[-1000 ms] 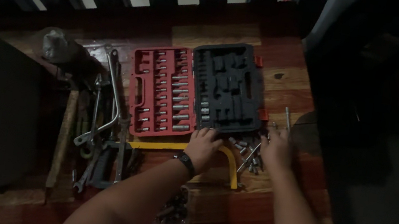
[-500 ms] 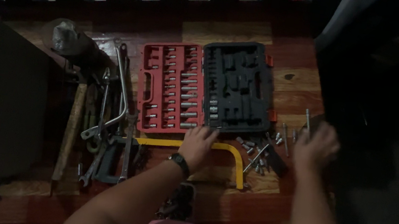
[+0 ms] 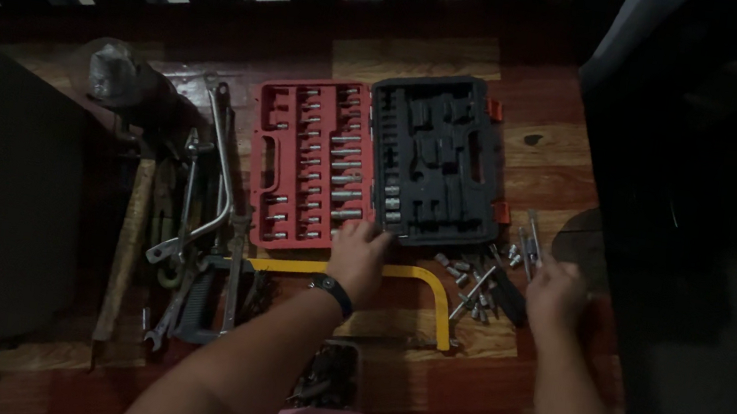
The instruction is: The person opens a red socket wrench case on a wooden workbench and arranges sockets and bits into the case. They then wipe the inside of a plastic storage bin with a cloth and place tools including a hammer and a hacksaw into the bin.
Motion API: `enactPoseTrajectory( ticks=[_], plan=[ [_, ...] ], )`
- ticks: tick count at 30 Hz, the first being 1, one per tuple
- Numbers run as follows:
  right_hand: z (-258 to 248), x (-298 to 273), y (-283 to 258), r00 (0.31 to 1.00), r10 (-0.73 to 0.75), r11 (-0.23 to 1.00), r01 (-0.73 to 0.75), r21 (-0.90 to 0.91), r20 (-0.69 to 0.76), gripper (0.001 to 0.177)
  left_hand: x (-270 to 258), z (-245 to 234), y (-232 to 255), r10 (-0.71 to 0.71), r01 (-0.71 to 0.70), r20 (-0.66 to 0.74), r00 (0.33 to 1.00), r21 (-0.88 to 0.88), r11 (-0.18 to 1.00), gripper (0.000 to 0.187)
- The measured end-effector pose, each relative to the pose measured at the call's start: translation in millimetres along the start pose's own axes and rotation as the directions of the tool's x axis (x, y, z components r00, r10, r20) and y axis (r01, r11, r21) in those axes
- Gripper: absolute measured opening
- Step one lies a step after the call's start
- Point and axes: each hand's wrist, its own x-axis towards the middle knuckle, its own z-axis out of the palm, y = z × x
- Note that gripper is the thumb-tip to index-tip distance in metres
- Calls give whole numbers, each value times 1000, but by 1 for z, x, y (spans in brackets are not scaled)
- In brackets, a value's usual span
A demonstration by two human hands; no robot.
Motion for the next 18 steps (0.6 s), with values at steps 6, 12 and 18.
enactPoseTrajectory(
  ticks=[6,12,18],
  plan=[
    [-16,-20,-33,969,-235,967,224,-124,-79,28,-11,0,-1,18,-17,-130,991,6,1000,43],
    [-30,-18,-62,925,-333,928,287,-239,-184,41,6,-13,-24,-844,512,274,462,-859,2,33],
    [3,0,-109,947,-303,949,310,52,-108,43,-13,-24,-50,-790,792,-267,552,-127,597,76]
  ],
)
